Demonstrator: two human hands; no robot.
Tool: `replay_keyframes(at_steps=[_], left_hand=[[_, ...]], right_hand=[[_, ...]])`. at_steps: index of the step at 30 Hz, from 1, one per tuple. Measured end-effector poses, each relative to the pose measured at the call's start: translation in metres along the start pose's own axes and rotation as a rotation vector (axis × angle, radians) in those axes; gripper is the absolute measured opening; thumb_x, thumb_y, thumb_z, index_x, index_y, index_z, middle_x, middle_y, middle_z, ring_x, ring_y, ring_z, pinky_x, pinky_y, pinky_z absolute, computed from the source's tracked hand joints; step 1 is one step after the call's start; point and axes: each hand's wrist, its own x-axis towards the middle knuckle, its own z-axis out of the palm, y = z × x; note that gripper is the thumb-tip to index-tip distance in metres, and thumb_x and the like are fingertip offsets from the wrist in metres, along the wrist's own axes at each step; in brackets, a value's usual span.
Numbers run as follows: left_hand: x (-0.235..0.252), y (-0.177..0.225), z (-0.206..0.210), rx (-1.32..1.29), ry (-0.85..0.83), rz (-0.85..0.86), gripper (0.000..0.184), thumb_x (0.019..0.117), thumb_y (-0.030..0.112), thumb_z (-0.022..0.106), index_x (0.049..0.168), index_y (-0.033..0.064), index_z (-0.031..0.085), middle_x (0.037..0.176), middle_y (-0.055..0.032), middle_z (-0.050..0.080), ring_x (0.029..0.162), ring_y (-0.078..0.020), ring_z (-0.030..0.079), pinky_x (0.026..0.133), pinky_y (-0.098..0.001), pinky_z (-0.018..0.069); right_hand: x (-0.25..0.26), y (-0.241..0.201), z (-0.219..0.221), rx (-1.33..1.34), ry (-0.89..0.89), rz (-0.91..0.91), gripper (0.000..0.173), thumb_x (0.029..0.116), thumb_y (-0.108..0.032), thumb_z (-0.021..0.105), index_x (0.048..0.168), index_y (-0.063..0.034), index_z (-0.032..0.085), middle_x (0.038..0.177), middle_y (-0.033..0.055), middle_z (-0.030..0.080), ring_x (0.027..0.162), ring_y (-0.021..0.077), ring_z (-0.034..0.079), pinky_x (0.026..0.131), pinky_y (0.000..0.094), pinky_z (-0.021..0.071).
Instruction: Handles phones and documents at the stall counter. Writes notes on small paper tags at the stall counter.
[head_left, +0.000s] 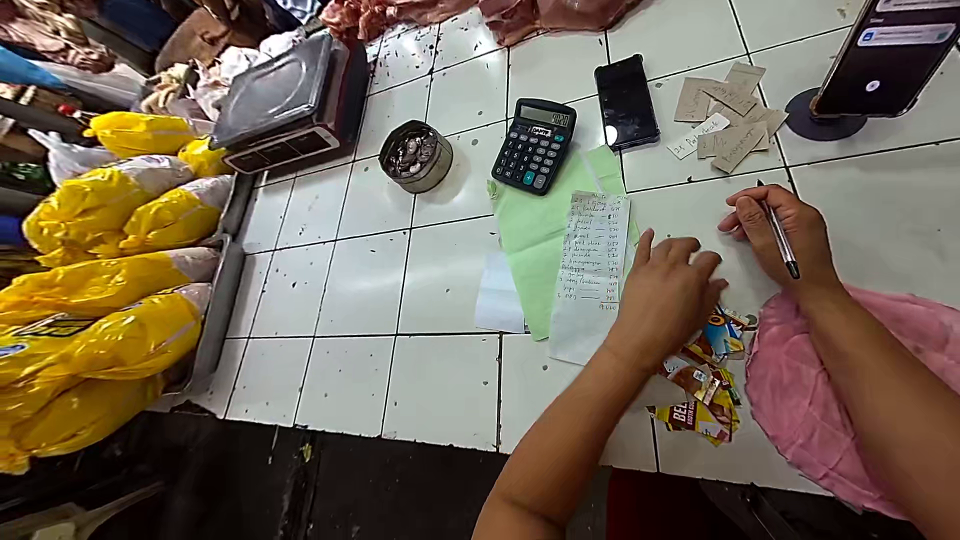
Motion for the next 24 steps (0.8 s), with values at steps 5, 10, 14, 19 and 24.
replay_keyframes(at_steps=[5,10,14,19,24], left_hand=[[-0.098,0.028,-0.005,-0.083,-0.009,-0.12,0.042,0.0919,0.029,0.073,0.131,0.0139,0.069,0.138,-0.0145,0.064,0.132,-0.0353,0.057,0.112,-0.058,0.0418],[-0.156,0.015,0.019,-0.054,-0.002,-0.222,0.062,0.0901,0.038,0.074,0.142,0.006,0.06,0.149,-0.0177,0.055,0.139,-0.0326,0.053,0.117,-0.0513,0.0392],[-0.161,0.007,0.037,-0.059,0.175,-0.194,0.049,0.0949,0.038,0.069,0.134,0.0075,0.068,0.141,-0.014,0.063,0.133,-0.0291,0.059,0.117,-0.0476,0.0394],[-0.16,0.007,0.043,-0.008,0.226,-0.195,0.044,0.0957,0.039,0.067,0.13,0.0106,0.071,0.137,-0.012,0.066,0.13,-0.0273,0.061,0.116,-0.0448,0.0404],[-0.159,0.009,0.042,0.028,0.213,-0.201,0.041,0.0974,0.039,0.065,0.129,0.0138,0.072,0.138,-0.0119,0.066,0.13,-0.0272,0.061,0.117,-0.0445,0.0396]], right_hand=[[0.006,0.001,-0.003,-0.004,-0.068,0.017,0.033,0.1106,-0.028,0.046,0.12,-0.0013,0.063,0.087,0.0081,0.07,0.07,0.0094,0.064,0.068,0.0277,0.0549],[0.011,-0.001,-0.003,0.002,-0.073,0.041,0.035,0.1109,-0.03,0.045,0.122,-0.0016,0.062,0.091,0.0106,0.071,0.074,0.0129,0.067,0.071,0.0309,0.0564],[0.008,-0.003,0.005,-0.031,-0.125,-0.018,0.032,0.1099,-0.029,0.048,0.121,-0.003,0.063,0.094,0.0113,0.072,0.077,0.0156,0.068,0.073,0.0351,0.0571],[0.011,-0.001,0.002,-0.074,-0.191,-0.004,0.033,0.1089,-0.029,0.05,0.123,-0.0029,0.063,0.097,0.0139,0.073,0.083,0.022,0.07,0.079,0.0443,0.0572],[0.013,-0.001,0.001,-0.041,-0.154,0.015,0.033,0.1091,-0.028,0.05,0.124,-0.0013,0.063,0.098,0.0154,0.072,0.083,0.0208,0.07,0.079,0.0411,0.0572]])
